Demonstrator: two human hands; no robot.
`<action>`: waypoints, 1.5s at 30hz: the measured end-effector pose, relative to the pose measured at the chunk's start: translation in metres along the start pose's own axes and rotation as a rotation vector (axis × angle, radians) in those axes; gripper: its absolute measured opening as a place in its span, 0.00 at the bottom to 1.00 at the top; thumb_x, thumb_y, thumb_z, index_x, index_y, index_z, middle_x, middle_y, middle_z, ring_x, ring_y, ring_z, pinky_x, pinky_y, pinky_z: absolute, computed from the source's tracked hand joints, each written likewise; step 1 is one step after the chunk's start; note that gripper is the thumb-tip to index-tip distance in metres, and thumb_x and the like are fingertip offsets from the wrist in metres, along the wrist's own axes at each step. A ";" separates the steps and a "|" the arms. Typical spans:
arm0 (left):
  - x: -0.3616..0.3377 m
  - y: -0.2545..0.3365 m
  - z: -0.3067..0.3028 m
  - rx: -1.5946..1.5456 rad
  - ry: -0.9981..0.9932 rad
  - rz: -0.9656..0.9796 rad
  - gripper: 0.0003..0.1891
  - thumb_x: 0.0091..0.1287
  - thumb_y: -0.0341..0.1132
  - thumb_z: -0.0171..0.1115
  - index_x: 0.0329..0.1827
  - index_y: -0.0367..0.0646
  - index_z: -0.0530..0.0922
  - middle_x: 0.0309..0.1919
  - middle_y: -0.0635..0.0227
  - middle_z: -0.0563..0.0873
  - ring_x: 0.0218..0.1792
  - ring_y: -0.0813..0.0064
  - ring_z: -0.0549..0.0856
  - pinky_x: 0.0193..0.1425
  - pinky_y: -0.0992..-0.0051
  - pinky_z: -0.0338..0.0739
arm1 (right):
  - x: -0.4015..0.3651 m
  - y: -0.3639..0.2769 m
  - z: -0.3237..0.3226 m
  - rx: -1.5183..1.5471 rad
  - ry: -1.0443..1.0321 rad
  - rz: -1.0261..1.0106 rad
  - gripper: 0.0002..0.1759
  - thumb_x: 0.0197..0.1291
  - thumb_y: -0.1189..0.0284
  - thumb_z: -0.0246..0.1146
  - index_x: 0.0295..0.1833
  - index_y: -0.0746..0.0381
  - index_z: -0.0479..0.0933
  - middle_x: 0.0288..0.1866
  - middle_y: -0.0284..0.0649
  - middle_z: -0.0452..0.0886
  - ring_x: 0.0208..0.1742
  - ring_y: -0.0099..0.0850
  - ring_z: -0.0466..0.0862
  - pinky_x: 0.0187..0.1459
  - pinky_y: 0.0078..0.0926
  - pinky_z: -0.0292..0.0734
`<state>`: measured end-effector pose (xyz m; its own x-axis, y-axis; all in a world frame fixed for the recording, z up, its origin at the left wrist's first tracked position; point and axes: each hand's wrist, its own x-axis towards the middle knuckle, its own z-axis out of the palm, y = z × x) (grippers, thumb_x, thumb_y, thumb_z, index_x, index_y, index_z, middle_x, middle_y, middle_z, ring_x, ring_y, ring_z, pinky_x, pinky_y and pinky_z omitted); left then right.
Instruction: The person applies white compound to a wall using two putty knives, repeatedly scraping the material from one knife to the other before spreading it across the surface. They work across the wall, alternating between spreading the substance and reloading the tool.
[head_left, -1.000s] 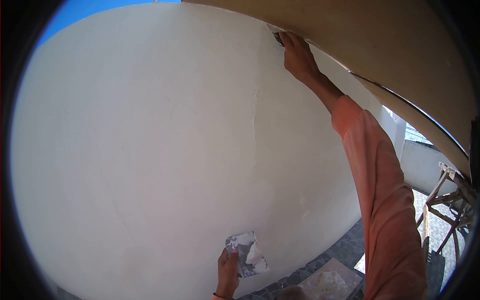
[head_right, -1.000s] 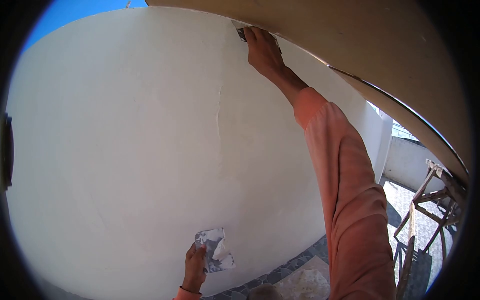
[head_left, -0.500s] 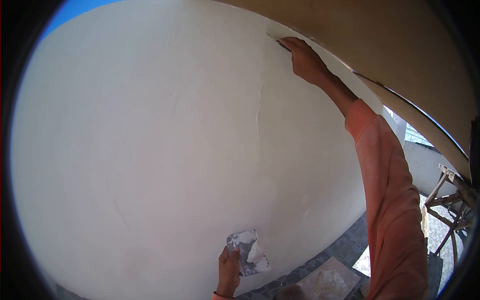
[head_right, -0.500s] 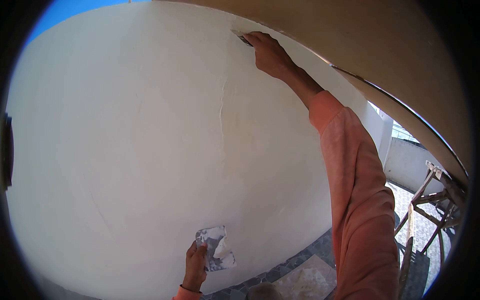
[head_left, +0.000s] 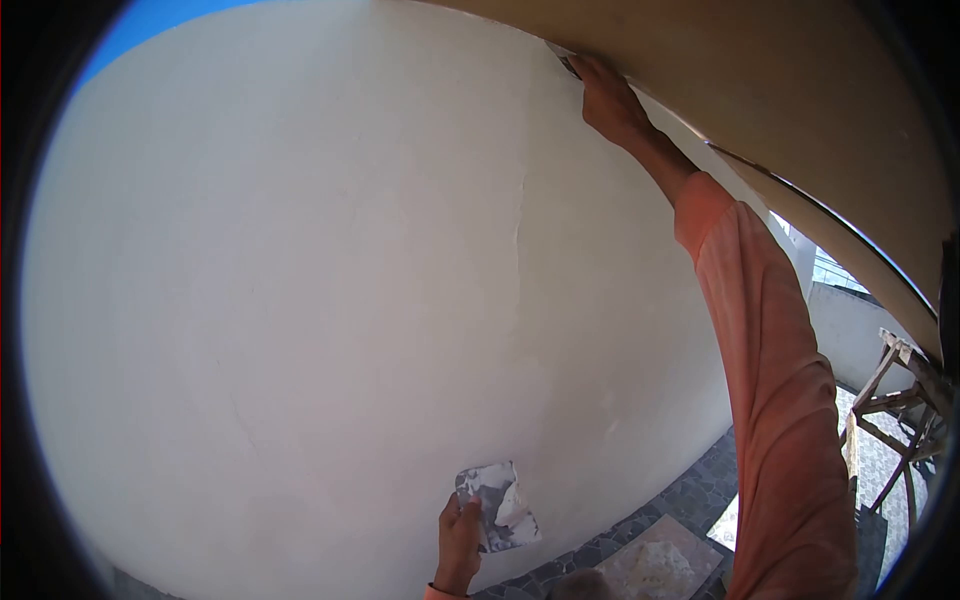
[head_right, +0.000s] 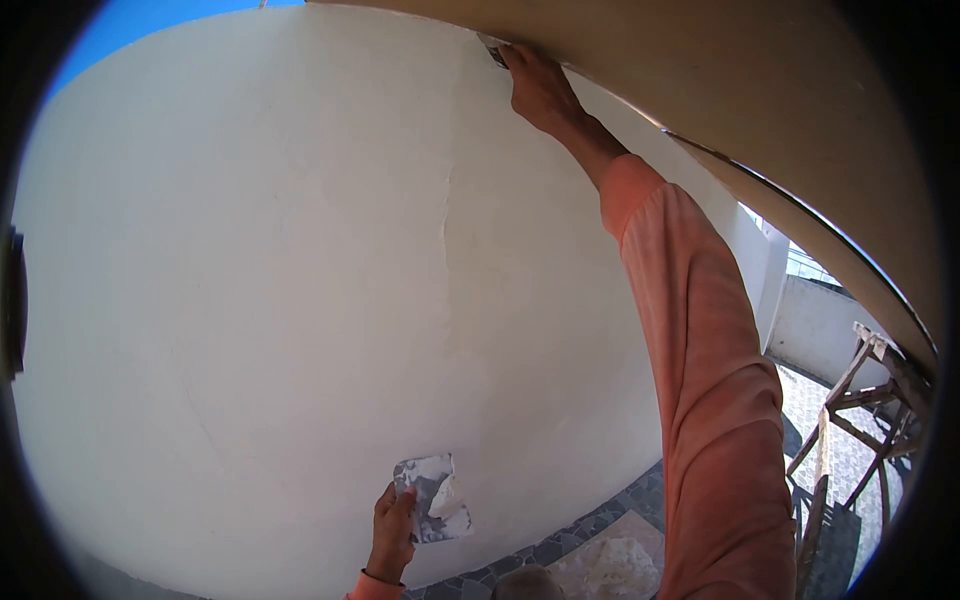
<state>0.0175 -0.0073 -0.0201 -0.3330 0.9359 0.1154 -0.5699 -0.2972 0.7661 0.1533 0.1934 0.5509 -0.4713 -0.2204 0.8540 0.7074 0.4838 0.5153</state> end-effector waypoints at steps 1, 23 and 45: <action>-0.001 0.000 0.000 0.002 0.002 0.004 0.11 0.78 0.30 0.54 0.58 0.36 0.76 0.47 0.65 0.87 0.46 0.74 0.88 0.50 0.73 0.84 | 0.001 -0.001 0.001 0.004 0.003 -0.001 0.32 0.63 0.89 0.50 0.73 0.66 0.69 0.73 0.52 0.73 0.73 0.52 0.73 0.73 0.44 0.70; -0.008 0.013 0.012 0.005 0.040 0.011 0.09 0.76 0.32 0.57 0.52 0.37 0.78 0.35 0.74 0.82 0.32 0.86 0.77 0.32 0.80 0.70 | -0.005 -0.004 -0.002 -0.073 0.041 -0.064 0.32 0.64 0.88 0.50 0.75 0.67 0.67 0.72 0.52 0.72 0.73 0.51 0.72 0.73 0.45 0.71; -0.011 0.018 0.013 0.033 0.043 -0.026 0.08 0.76 0.32 0.57 0.51 0.37 0.78 0.37 0.73 0.83 0.34 0.85 0.78 0.36 0.81 0.72 | -0.061 -0.048 0.013 0.032 0.109 -0.140 0.33 0.57 0.87 0.58 0.71 0.64 0.73 0.67 0.44 0.75 0.67 0.46 0.76 0.68 0.46 0.73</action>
<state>0.0207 -0.0200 0.0011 -0.3506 0.9340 0.0684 -0.5542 -0.2657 0.7889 0.1416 0.1946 0.4736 -0.5029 -0.3776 0.7775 0.6205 0.4685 0.6289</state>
